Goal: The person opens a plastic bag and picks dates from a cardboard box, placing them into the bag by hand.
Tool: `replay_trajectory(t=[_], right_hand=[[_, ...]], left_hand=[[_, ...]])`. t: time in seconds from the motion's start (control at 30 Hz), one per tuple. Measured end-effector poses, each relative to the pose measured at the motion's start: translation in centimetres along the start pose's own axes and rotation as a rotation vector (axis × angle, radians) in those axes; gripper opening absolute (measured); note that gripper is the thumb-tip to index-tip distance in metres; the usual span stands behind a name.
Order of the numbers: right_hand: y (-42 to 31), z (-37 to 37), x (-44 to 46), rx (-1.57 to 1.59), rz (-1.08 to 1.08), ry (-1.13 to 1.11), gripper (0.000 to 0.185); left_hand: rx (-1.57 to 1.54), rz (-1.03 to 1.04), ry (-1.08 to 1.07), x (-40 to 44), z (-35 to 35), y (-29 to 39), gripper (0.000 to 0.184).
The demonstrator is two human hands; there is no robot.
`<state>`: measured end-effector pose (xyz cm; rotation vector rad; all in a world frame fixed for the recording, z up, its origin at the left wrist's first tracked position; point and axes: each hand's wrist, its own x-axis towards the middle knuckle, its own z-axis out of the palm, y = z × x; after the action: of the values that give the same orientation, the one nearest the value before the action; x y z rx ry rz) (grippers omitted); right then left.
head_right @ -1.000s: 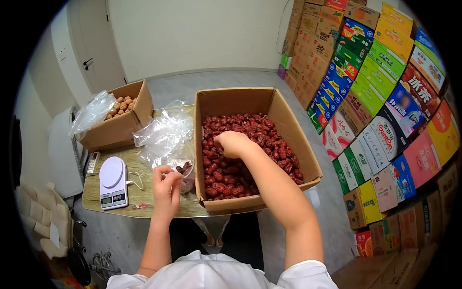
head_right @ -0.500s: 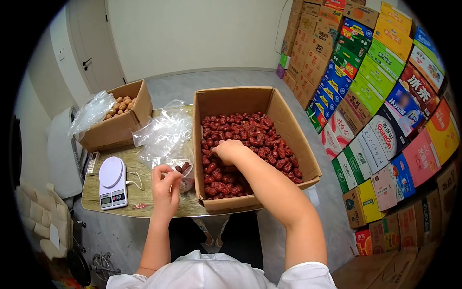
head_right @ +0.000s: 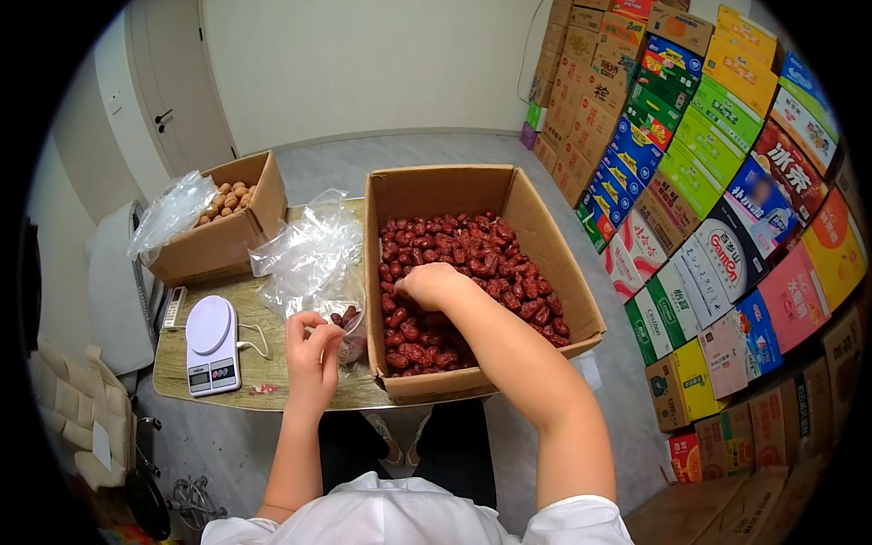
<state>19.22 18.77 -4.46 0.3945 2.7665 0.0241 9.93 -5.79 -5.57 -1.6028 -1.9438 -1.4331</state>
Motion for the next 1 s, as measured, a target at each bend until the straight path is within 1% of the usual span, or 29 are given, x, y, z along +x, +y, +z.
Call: replay_trajectory(t=[0.07,0.1,0.17,0.3,0.37,0.4,0.47,0.57,0.6,0.63,0.73,0.77,0.83,0.87,0.9,0.97,1.0], right_hand=[[0.2,0.0,-0.1,0.085,-0.030,0.035,0.046],[0.2,0.1,0.0,0.085,-0.031,0.036,0.046],[0.0,0.1,0.2,0.057,-0.021,0.037,0.038],[0.5,1.2,0.9,0.062,0.008,0.067,0.038],[0.4,0.6,0.4,0.056,-0.011,0.106,0.030],[0.5,0.3,0.2,0.056,-0.011,0.108,0.030],[0.8,-0.6,-0.4,0.119,0.007,0.251,0.030],[1.9,-1.2,-0.7,0.289,0.009,0.593,0.026],[2.2,-1.4,-0.9,0.378,-0.067,0.754,0.024],[2.3,-1.7,-0.8,0.463,-0.101,0.866,0.025],[0.3,-4.3,-1.6,1.000,-0.022,0.893,0.026],[-0.5,-4.7,-1.4,1.000,-0.034,0.892,0.026],[-2.3,-5.2,-1.1,1.428,-0.359,0.955,0.024],[-3.2,-5.3,-1.1,1.449,-0.393,0.929,0.024],[-3.9,-5.2,-1.2,1.464,-0.473,0.894,0.024],[-4.9,-4.4,-0.6,1.369,-0.495,0.841,0.028],[-5.0,-4.0,-0.8,1.228,-0.481,0.837,0.026]], left_hand=[[0.004,0.000,-0.006,0.0,-0.1,0.0,0.015],[0.008,0.003,-0.006,-0.1,-0.1,0.0,0.015],[0.011,0.008,-0.005,-0.1,-0.1,-0.1,0.014],[0.003,0.007,-0.004,-0.2,-0.1,0.0,0.014],[0.007,0.009,-0.001,-0.2,-0.1,0.0,0.013],[-0.001,0.006,0.010,-0.2,0.0,0.0,0.015],[-0.009,0.006,0.023,-0.2,0.0,0.0,0.017],[0.002,0.011,0.026,-0.3,-0.1,-0.1,0.017],[0.008,0.017,0.028,-0.2,-0.1,-0.1,0.018],[0.014,0.024,0.029,-0.2,-0.1,-0.1,0.019],[0.009,0.005,0.013,-0.2,-0.1,-0.1,0.015],[0.018,0.003,0.020,-0.1,-0.1,-0.1,0.015],[0.048,0.031,0.029,0.0,0.0,-0.2,0.016],[0.043,0.036,0.033,0.0,0.1,-0.2,0.016],[0.049,0.036,0.039,0.1,0.2,-0.3,0.016],[0.046,0.037,0.035,0.1,0.4,-0.3,0.016],[0.043,0.030,0.031,0.1,0.3,-0.2,0.016]])
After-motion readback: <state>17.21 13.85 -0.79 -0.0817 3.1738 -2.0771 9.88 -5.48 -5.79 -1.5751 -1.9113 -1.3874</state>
